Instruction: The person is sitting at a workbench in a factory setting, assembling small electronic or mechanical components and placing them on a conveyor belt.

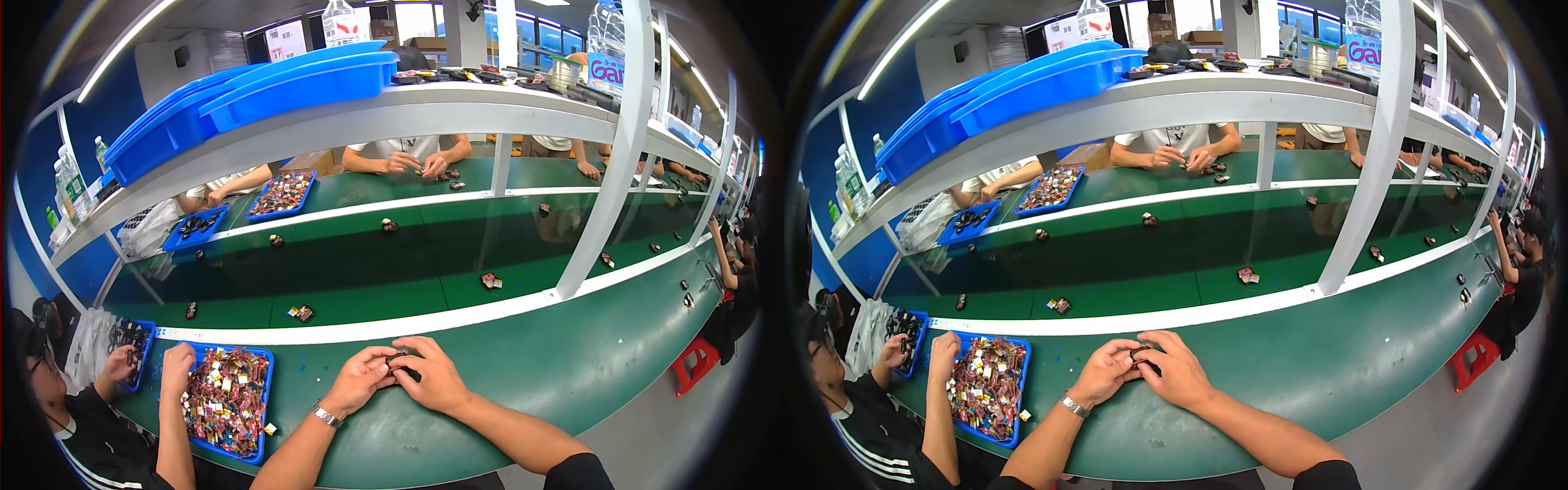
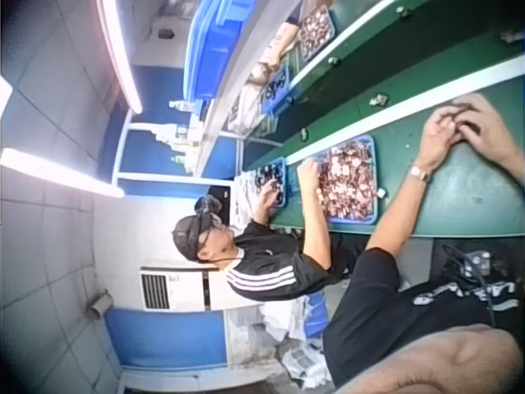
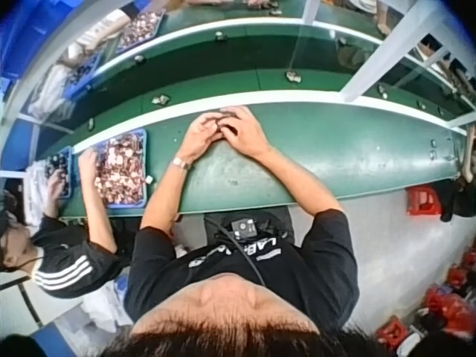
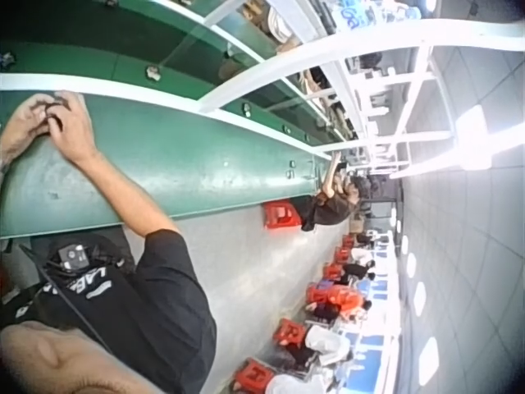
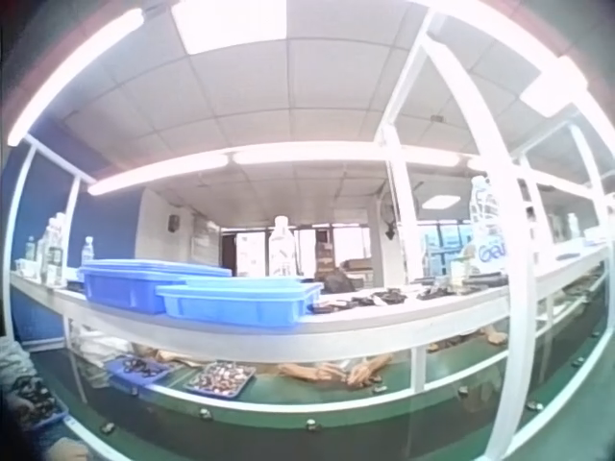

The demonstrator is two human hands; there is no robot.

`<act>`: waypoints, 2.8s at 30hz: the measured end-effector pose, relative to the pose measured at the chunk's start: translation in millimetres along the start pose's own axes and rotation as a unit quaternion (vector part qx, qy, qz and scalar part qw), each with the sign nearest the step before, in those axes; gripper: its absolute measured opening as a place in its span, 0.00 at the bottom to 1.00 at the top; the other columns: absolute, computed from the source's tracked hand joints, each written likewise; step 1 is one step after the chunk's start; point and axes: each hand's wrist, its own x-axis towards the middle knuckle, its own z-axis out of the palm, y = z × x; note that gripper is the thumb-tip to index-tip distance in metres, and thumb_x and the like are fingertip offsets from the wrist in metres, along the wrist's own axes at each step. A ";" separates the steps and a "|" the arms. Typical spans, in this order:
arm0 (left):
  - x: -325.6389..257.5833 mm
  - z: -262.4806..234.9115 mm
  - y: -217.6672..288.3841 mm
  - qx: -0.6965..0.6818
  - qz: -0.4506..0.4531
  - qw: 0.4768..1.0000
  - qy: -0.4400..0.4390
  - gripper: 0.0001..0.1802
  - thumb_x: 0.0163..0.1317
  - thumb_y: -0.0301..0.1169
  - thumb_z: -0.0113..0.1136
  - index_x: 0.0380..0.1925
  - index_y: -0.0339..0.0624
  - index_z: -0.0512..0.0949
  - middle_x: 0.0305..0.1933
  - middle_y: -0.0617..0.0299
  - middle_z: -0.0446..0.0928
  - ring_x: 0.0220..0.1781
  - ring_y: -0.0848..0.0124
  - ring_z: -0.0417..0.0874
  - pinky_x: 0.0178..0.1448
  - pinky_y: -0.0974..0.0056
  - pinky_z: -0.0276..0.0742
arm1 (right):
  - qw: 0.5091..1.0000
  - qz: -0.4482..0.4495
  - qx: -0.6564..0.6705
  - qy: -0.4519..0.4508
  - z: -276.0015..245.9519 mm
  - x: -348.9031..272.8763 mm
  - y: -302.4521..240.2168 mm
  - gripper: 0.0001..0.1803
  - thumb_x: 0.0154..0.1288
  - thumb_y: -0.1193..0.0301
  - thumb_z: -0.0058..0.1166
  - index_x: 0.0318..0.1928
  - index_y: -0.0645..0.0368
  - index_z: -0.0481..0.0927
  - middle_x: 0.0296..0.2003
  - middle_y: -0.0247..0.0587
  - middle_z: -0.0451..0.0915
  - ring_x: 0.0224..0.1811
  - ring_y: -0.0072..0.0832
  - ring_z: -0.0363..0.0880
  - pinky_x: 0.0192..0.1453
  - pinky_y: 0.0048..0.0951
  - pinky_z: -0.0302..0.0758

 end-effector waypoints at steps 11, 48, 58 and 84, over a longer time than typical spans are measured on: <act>0.6 -1.3 -6.2 0.008 0.029 0.999 0.018 0.15 0.73 0.27 0.53 0.57 0.38 0.70 0.56 0.54 0.79 0.60 0.65 0.80 0.64 0.56 0.79 | 0.998 0.026 0.060 0.005 10.0 -4.7 3.8 0.12 0.59 0.76 0.61 0.45 0.57 0.85 0.57 0.41 0.79 0.61 0.42 0.74 0.62 0.38 0.75; 1.3 11.5 -1.4 0.066 0.029 0.995 0.069 0.14 0.75 0.27 0.51 0.57 0.36 0.71 0.50 0.57 0.81 0.48 0.71 0.84 0.53 0.65 0.83 | 0.976 -0.144 -0.162 -0.020 -5.4 14.8 -1.0 0.14 0.50 0.78 0.64 0.40 0.58 0.84 0.40 0.35 0.78 0.43 0.34 0.79 0.43 0.33 0.81; 3.2 18.9 -4.1 0.063 0.060 0.989 0.121 0.11 0.74 0.25 0.50 0.53 0.33 0.71 0.47 0.55 0.81 0.46 0.70 0.84 0.50 0.64 0.85 | 0.995 0.049 0.085 0.021 5.2 11.4 3.8 0.08 0.62 0.79 0.62 0.42 0.63 0.82 0.39 0.42 0.80 0.35 0.30 0.85 0.37 0.27 0.83; 0.3 3.0 -5.3 0.042 0.056 0.997 0.031 0.18 0.69 0.18 0.53 0.58 0.34 0.70 0.54 0.55 0.79 0.52 0.71 0.82 0.55 0.65 0.80 | 0.992 0.034 0.110 0.050 9.8 10.0 6.2 0.06 0.59 0.82 0.62 0.38 0.63 0.82 0.37 0.40 0.80 0.32 0.24 0.83 0.37 0.23 0.82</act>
